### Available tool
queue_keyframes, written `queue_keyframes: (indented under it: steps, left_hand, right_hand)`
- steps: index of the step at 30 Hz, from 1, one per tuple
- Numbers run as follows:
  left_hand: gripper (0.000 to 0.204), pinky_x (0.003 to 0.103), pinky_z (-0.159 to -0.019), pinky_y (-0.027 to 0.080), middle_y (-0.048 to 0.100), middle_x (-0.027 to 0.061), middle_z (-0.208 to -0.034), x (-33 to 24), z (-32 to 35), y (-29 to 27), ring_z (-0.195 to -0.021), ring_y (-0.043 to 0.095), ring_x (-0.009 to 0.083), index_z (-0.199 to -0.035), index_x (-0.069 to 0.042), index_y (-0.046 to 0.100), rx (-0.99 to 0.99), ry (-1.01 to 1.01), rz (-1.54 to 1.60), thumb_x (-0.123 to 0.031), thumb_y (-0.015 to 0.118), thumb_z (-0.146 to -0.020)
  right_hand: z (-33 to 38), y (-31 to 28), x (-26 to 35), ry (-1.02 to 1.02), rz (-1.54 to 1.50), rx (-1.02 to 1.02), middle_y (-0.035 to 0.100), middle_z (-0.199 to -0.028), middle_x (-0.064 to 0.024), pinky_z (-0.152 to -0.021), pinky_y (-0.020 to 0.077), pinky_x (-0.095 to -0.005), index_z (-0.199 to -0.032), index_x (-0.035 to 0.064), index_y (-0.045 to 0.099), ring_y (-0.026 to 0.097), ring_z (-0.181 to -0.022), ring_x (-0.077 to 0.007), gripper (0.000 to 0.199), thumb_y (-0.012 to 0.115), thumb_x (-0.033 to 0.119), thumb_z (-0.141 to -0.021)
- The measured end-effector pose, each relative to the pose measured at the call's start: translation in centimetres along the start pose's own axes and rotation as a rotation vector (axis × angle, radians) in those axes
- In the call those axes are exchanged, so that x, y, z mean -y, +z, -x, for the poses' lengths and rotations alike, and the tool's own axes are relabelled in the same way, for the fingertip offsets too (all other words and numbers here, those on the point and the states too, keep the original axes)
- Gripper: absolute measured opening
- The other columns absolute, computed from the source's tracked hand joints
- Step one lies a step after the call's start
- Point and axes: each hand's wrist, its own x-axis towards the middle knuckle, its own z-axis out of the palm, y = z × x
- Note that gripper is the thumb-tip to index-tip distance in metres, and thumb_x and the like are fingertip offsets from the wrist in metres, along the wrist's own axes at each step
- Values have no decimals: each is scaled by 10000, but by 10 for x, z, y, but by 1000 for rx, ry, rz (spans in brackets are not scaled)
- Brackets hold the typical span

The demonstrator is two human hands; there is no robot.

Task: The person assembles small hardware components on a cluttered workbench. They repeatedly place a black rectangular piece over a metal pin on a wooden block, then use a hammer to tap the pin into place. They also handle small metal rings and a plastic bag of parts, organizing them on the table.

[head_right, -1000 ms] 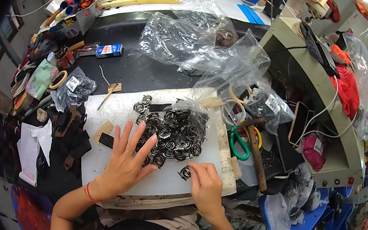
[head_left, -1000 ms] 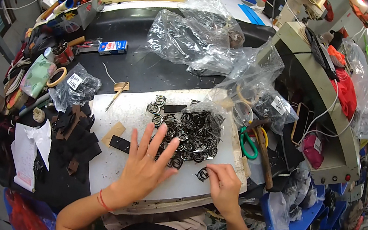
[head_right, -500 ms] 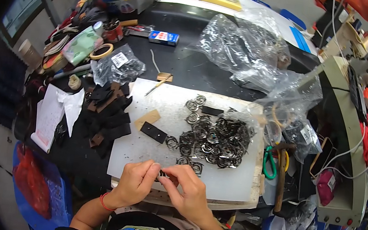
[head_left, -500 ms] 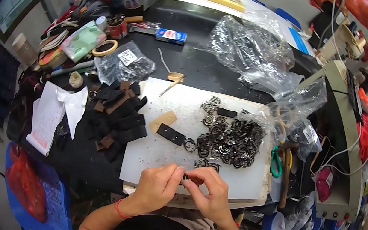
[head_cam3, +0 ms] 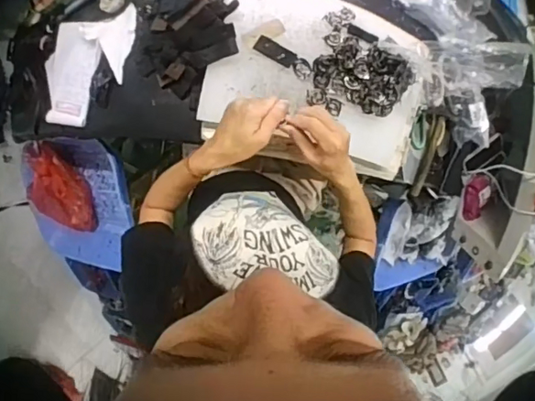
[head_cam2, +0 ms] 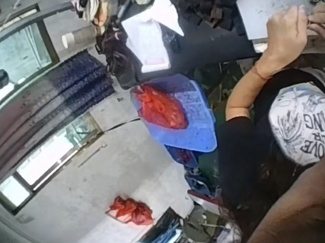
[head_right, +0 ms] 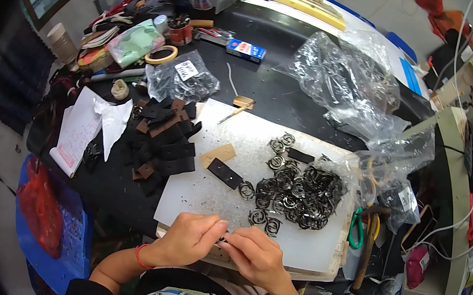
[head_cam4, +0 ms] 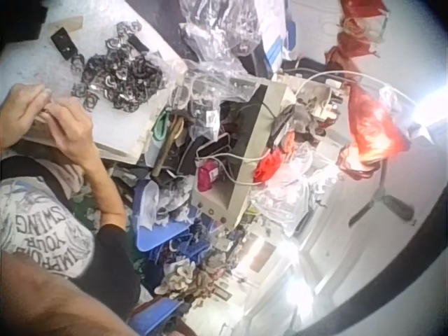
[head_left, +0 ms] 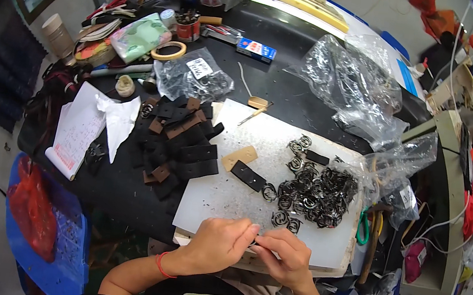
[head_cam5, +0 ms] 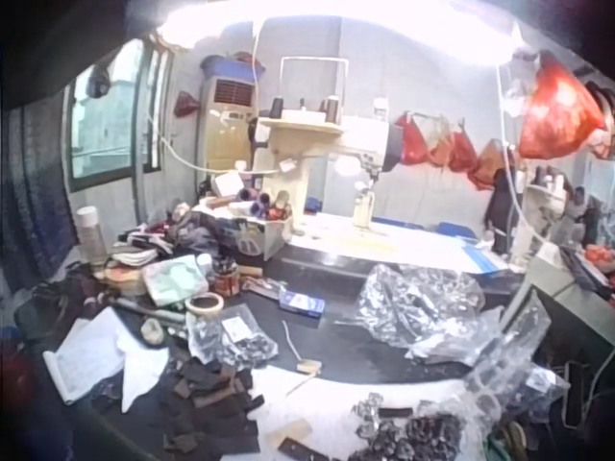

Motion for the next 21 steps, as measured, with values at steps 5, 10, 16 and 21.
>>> queue_keyframes:
  steps: [5,10,16,21]
  left_hand:
    - [233,339,-581,462,613,160,-733,-8,3,-2,-642,613,275,-882,13,597,31,-71,-11,-181,512,-979]
    - [328,283,-822,487,658,103,-1022,-18,11,31,-945,614,144,-1141,43,592,-233,-201,568,-221,430,-1031]
    - [330,261,-749,508,686,103,-893,4,4,-2,-805,630,115,-1092,41,610,-50,-291,519,-218,412,-1039]
    - [314,257,-616,508,658,73,-680,-10,5,-22,-625,621,109,-1018,29,586,111,-371,399,-229,409,-1035]
  right_hand:
    - [11,11,-6,54,-7,-169,629,-800,-105,-572,482,-305,-911,12,650,596,-642,-234,234,764,-47,-715]
    - [9,43,8,272,-84,-477,649,-822,-126,-637,501,-301,-893,17,644,623,-689,-230,163,731,-46,-770]
    - [-7,28,34,380,-112,-248,641,-840,-122,-661,511,-309,-999,2,663,630,-717,-232,146,660,2,-854]
    - [-27,4,13,247,-111,30,618,-848,-115,-616,495,-309,-1014,-8,657,610,-699,-225,191,685,17,-827]
